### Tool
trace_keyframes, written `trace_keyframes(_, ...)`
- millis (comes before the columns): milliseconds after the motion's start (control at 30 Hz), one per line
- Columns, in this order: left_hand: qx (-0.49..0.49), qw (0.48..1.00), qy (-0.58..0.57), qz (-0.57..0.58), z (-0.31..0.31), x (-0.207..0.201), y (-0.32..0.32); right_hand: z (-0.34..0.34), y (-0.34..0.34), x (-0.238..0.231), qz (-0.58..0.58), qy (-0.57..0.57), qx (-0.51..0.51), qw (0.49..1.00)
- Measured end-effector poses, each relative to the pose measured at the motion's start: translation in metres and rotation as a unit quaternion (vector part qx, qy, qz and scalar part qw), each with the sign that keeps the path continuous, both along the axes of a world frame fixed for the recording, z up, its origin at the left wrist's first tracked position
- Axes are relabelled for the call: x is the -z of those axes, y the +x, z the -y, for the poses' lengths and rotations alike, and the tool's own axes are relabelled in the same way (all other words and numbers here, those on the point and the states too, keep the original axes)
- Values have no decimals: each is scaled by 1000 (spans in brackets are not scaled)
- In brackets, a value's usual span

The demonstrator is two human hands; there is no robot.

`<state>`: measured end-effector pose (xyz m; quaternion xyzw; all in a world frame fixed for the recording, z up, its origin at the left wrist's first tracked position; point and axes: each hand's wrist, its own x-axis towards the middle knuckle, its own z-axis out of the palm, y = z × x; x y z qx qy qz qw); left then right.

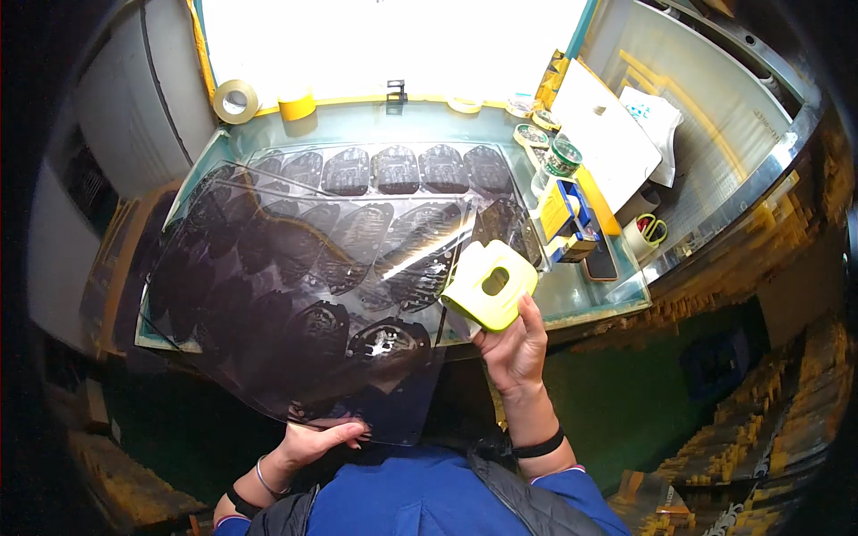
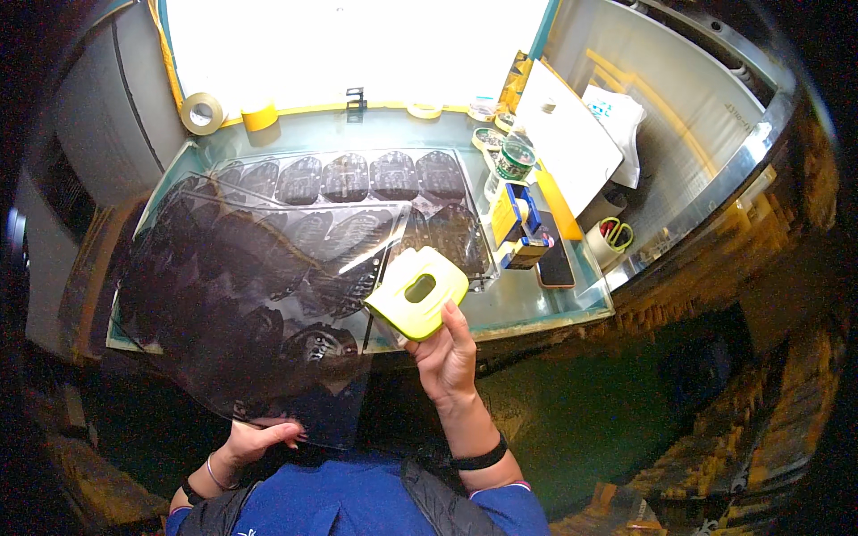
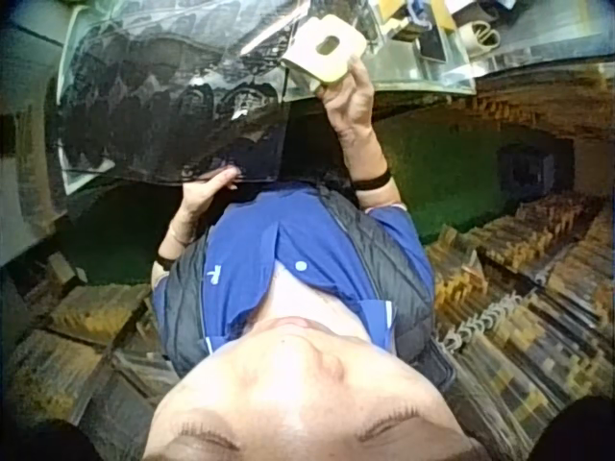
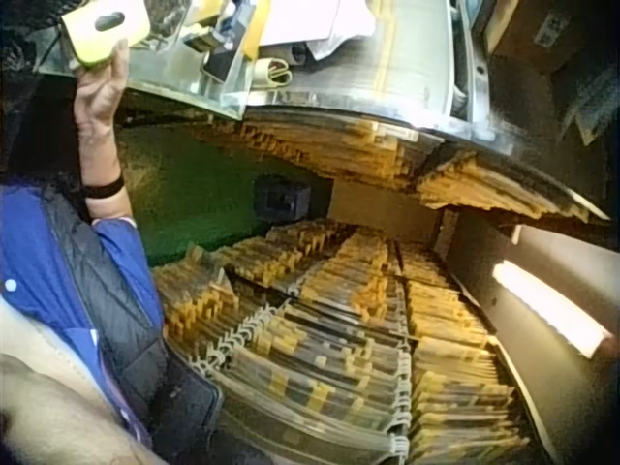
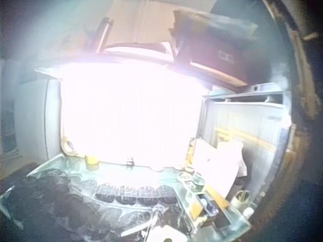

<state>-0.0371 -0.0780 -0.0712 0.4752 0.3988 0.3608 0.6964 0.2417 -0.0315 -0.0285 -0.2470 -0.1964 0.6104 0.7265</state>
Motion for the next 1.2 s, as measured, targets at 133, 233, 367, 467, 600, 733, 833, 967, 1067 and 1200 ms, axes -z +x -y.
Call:
trace_keyframes(133, 3, 1000, 12, 11, 0, -1, 1, 1, -1, -1, -4, -3, -5, 1000)
trace_keyframes(233, 3, 999, 3, 34, -1, -2, 1, 0, -1, 0, -1, 2, -10, 1000)
trace_keyframes(367, 23, 1000, 11, 19, -1, 2, -4, -2, 5, 12, 44, 4, -16, 999)
trace_keyframes(467, 52, 999, 12, 2, -2, 4, -6, 0, 4, 13, 67, 3, 30, 997)
trace_keyframes(600, 16, 1000, -9, 6, 0, 1, -4, 0, 7, 12, 122, -34, 19, 992)
trace_keyframes(733, 1, 1000, -15, 16, 1, -1, -2, 5, 16, 12, 38, -9, 42, 998)
trace_keyframes(833, -14, 999, -23, 39, -6, -5, 3, 18, 30, 9, 31, -37, 98, 994)
trace_keyframes(967, -31, 998, -29, 52, -14, -9, 10, 38, 48, 10, 57, -23, 14, 998)
trace_keyframes(1067, -13, 998, -7, 54, -22, -1, 15, 50, 50, 16, 73, -39, -184, 980)
trace_keyframes(1200, 107, 988, -37, 108, -27, 11, 28, 35, 16, 26, 18, -25, -423, 906)
